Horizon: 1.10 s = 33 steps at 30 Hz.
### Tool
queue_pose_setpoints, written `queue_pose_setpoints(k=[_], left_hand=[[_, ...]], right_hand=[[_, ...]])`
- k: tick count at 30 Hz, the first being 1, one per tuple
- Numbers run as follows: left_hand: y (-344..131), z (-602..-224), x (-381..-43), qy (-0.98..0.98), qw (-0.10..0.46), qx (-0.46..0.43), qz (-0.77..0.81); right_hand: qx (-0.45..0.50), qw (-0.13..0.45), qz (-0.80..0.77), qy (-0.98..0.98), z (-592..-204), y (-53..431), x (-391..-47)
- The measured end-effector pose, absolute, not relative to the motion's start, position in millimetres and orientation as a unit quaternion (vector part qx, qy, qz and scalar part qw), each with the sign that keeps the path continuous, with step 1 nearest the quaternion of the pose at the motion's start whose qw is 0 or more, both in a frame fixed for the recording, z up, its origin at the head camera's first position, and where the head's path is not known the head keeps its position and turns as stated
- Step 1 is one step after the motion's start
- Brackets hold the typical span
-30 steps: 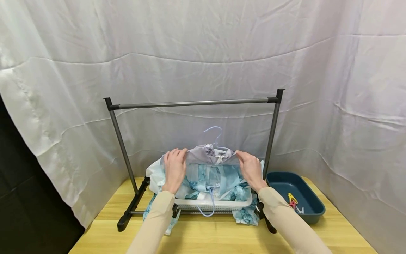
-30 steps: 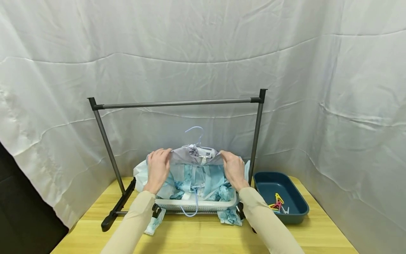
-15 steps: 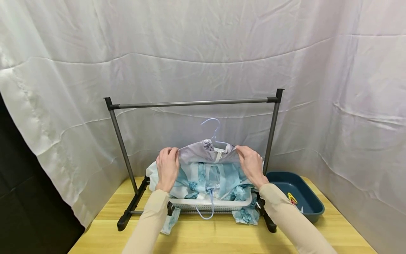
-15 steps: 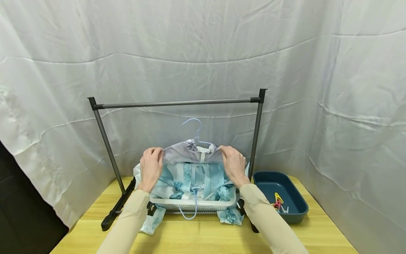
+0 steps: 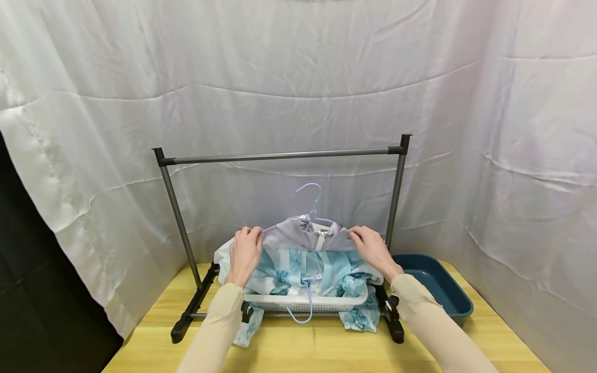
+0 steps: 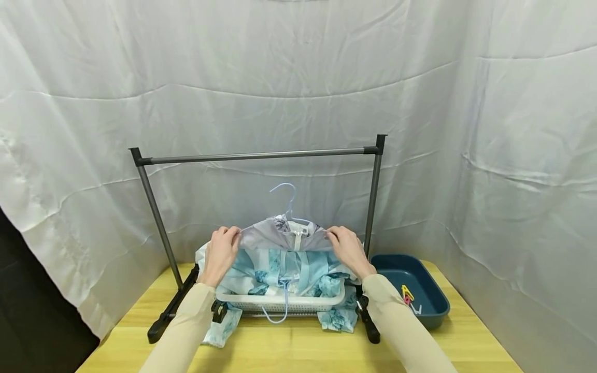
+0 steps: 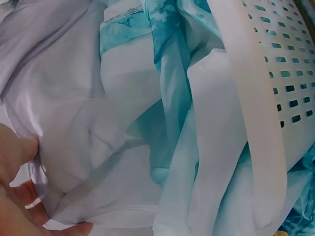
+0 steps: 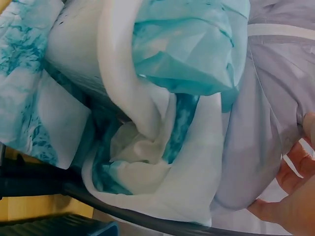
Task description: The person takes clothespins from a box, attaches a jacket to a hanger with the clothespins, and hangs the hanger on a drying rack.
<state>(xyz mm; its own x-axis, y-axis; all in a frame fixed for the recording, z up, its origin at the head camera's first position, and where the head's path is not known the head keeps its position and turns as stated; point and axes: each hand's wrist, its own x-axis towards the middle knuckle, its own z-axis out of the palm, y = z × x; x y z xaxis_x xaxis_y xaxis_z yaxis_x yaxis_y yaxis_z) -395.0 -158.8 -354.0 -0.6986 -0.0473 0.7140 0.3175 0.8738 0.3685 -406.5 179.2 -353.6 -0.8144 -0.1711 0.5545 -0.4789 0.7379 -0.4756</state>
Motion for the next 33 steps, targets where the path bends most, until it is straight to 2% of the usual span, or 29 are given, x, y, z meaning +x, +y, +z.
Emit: queue_pose_setpoints(k=[12, 25, 33], left_hand=[[-168, -355, -394, -0.888, 0.344, -0.089, -0.293], [-182, -367, -398, -0.845, 0.357, -0.113, -0.382], [-182, -369, -400, -0.824, 0.367, -0.080, -0.425]], right_hand=[[0.156, 0.198, 0.366, -0.896, -367, 194, -409], [0.158, 0.268, 0.381, -0.870, -366, 188, -412], [0.161, 0.273, 0.354, -0.880, -364, 181, -413]])
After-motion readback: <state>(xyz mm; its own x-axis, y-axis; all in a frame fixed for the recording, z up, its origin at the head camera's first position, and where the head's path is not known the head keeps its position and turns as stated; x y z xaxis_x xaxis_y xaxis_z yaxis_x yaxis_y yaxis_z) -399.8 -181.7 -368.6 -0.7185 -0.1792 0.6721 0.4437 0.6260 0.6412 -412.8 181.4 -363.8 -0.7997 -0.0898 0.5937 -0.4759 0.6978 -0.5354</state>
